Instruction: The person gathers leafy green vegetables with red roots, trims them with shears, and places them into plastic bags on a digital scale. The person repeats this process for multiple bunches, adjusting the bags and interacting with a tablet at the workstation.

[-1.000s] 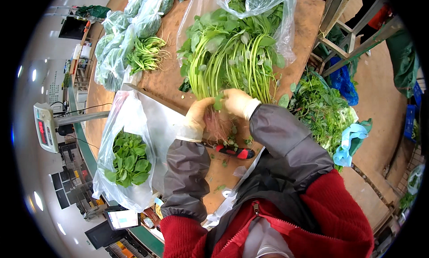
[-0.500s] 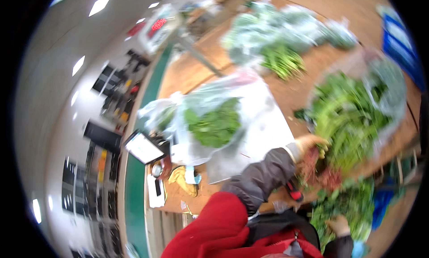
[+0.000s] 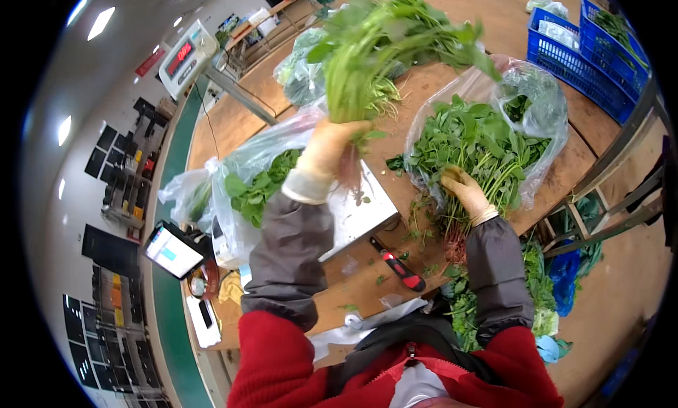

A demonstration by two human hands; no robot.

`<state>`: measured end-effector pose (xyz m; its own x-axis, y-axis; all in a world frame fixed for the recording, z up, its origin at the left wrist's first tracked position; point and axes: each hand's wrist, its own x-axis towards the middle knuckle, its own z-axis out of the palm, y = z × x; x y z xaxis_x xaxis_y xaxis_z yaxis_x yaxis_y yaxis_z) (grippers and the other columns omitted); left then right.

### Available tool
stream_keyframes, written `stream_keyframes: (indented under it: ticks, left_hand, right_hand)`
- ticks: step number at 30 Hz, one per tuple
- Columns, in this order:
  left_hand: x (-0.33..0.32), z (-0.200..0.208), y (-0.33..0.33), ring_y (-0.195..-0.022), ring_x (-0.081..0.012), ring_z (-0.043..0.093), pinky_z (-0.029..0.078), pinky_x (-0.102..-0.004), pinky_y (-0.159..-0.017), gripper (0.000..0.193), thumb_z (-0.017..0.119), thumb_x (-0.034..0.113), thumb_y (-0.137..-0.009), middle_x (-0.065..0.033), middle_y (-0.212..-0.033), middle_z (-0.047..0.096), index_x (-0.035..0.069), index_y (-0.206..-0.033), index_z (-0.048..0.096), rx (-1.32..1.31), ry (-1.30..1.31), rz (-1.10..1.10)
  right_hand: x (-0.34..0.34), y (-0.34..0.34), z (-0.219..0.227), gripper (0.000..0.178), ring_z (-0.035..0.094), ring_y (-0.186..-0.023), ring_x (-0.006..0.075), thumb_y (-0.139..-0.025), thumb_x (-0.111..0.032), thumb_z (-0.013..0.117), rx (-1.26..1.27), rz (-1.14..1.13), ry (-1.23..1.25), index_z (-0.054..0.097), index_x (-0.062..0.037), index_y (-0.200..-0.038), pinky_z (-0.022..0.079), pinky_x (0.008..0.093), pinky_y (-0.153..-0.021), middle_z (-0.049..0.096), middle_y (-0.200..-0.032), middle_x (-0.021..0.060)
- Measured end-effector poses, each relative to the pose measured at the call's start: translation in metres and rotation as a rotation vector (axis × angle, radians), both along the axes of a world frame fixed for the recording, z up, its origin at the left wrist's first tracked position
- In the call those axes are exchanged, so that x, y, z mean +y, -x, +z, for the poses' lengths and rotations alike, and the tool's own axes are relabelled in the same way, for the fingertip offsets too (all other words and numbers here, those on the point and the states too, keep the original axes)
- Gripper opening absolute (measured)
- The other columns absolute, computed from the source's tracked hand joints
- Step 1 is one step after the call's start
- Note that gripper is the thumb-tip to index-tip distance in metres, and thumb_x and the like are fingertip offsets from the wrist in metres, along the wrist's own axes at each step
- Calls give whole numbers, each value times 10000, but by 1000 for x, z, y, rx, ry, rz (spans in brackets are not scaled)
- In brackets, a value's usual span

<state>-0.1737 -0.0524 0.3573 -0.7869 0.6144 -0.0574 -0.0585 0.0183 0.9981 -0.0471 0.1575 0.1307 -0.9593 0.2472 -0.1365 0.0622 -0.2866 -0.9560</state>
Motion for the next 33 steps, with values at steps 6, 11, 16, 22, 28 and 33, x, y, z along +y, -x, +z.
stream_keyframes:
  ticks: [6,11,16,22,28,33]
  left_hand:
    - [-32,-14,-67,-692,-141,596,481,-272,-621,271,677,159,-741,-52,-802,631,2,-953,614,122,360,-227]
    - [-95,-43,-89,-1043,-217,540,417,-327,-909,584,751,334,-725,-133,-1099,593,2,-1159,545,204,428,-51]
    - [-241,-61,-8,-1365,-353,172,141,-547,-1096,1035,775,420,-637,-159,-1485,178,59,-1433,221,1124,1249,1099]
    - [-308,-20,77,-768,-386,621,472,-487,-684,327,564,392,-834,-193,-799,641,135,-1028,615,824,1040,1063]
    - [-323,44,111,-738,-391,622,479,-477,-658,324,540,384,-847,-199,-772,642,84,-854,663,994,927,946]
    - [-359,72,112,-447,-118,495,383,-254,-457,251,610,206,-841,-66,-549,562,43,-1025,662,493,368,689]
  right_hand:
    - [-98,18,109,919,422,-1253,240,-706,-449,740,519,451,399,323,29,-1370,325,342,-1032,469,-1324,165]
    - [-157,11,116,315,583,-816,189,-763,-208,700,456,185,519,529,-68,-987,419,394,-948,571,-772,32]
    - [-201,52,160,137,569,-786,161,-805,-67,645,529,-148,278,530,-96,-875,440,362,-893,565,-803,16]
    - [-259,161,166,184,591,-905,167,-838,-59,623,936,-144,-922,552,-23,-1003,472,270,-792,604,-953,67]
    - [-345,281,227,239,587,-934,186,-831,-79,622,632,152,-532,545,-30,-1053,466,281,-808,606,-994,80]
    - [-375,375,245,286,585,-958,201,-826,-96,622,398,310,-629,540,-37,-1094,462,289,-822,607,-1028,90]
